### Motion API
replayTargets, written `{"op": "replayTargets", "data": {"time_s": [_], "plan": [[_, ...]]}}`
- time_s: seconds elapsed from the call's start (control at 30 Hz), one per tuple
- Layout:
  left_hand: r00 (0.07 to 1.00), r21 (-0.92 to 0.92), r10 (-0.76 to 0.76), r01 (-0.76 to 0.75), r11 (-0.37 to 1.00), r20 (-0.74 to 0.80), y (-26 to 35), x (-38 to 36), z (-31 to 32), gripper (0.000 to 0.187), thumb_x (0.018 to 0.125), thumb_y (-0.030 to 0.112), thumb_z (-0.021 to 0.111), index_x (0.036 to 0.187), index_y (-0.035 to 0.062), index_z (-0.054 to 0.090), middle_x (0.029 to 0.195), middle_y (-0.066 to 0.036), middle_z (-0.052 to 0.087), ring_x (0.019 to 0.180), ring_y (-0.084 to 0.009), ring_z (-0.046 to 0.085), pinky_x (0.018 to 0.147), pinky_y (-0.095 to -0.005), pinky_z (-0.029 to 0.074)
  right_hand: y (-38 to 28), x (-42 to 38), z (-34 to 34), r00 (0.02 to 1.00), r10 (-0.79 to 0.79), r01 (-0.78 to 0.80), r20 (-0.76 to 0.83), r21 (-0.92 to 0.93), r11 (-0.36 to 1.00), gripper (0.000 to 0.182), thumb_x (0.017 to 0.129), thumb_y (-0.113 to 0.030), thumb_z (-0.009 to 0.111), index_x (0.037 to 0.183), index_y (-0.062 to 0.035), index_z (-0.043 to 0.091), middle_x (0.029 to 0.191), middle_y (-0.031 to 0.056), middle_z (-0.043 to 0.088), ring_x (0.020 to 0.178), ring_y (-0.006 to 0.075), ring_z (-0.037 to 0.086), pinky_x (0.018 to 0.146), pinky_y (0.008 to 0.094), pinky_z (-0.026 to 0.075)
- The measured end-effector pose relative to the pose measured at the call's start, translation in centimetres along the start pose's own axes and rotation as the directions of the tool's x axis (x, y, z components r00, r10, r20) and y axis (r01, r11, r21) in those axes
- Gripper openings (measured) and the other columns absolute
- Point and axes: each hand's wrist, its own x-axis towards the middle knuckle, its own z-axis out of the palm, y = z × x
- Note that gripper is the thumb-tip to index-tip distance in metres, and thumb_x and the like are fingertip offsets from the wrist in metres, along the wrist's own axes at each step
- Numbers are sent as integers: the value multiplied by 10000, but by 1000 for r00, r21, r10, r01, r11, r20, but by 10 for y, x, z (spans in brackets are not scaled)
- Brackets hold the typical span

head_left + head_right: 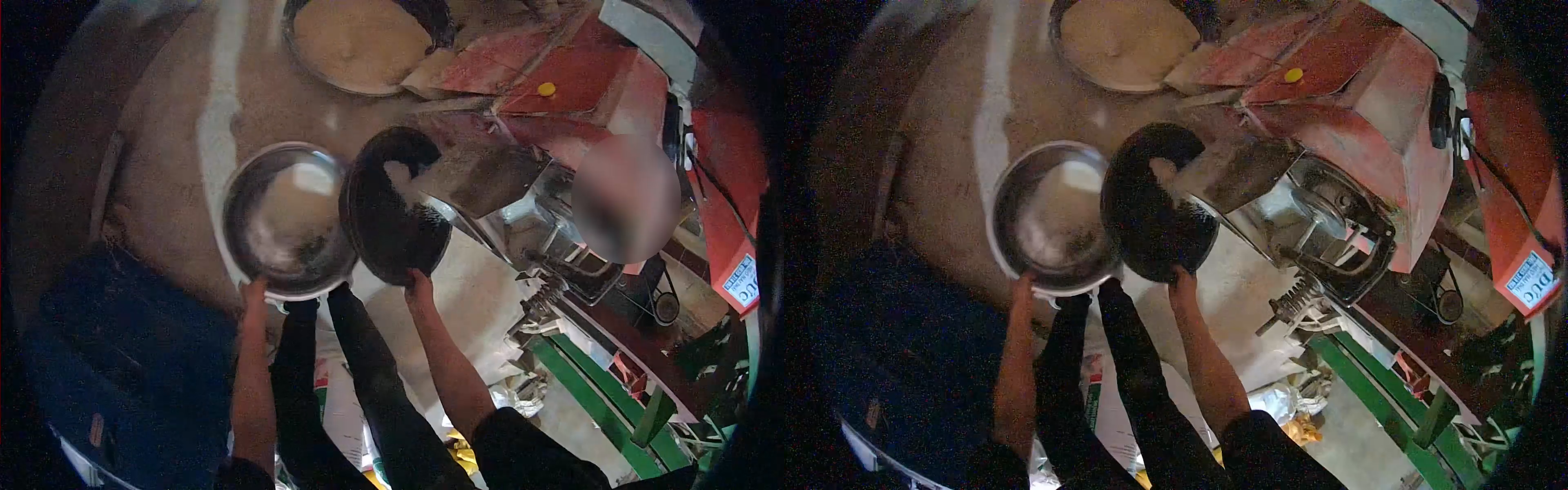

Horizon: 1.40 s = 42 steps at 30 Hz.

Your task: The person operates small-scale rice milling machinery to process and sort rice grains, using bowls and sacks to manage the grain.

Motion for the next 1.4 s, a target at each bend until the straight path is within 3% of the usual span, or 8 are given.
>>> {"op": "replayTargets", "data": {"time_s": [0.2,0.4,0.57,0.7,0.9,1.07,1.33,1.4], "plan": [[977,-370,141,-191,909,-158,-23,26,-115,340,680,4,576,998,-75,488,926,-142,507,752,-240,514,676,-358,441,12,44,61,994,30,34,-109,537,843,461,704,-28,564,1150,-35,447,1047,133,526,916,219,548,796,324,450],[980,-502,135,-190,843,-144,9,-43,-157,270,686,-41,531,953,-70,501,939,-141,503,726,-234,500,675,-308,417,108,118,34,838,173,-117,-518,139,983,623,736,-197,642,1263,-76,332,1124,133,480,991,267,507,826,381,438],[961,-196,259,-273,942,-91,-1,-105,-196,184,717,11,523,898,-20,533,925,-148,503,757,-219,500,674,-302,412,-7,25,44,949,271,-299,-160,-182,937,671,774,-341,642,1268,-39,304,1043,147,501,919,263,505,838,389,429],[996,-454,56,-85,887,-76,36,-226,-198,258,640,-23,560,898,-19,550,923,-116,525,782,-225,521,700,-327,443,-28,-62,34,987,-117,162,112,-742,650,523,765,-242,556,1214,-13,419,1000,185,563,868,331,549,818,421,435],[908,-384,388,-417,823,-155,83,-411,-261,281,579,-32,554,859,-58,564,749,-70,568,666,-226,556,645,-317,453,-150,-201,54,723,171,278,669,-508,815,545,852,-412,490,1240,-37,417,1141,138,530,1024,255,516,875,395,408],[748,-350,648,-651,674,-144,105,-575,-324,266,586,17,550,835,-72,588,760,-104,592,700,-211,568,649,-307,447,-374,-374,50,422,-104,-595,900,362,718,621,887,-552,287,1316,-107,341,1336,102,373,1217,265,362,997,462,283],[494,13,730,-825,566,-472,43,-636,-491,367,668,145,554,993,-24,590,886,-117,596,844,-238,550,829,-328,400,-464,-549,106,390,-180,188,903,113,976,617,771,-30,597,1315,-82,312,1232,111,436,1110,221,447,908,365,398],[552,-516,639,-813,269,-536,31,-653,-528,416,727,167,544,1103,-12,537,953,-142,568,875,-268,546,878,-347,378,-451,-587,144,271,-326,393,906,205,896,600,771,-24,593,1304,-72,321,1230,108,432,1108,216,441,918,361,384]]}}
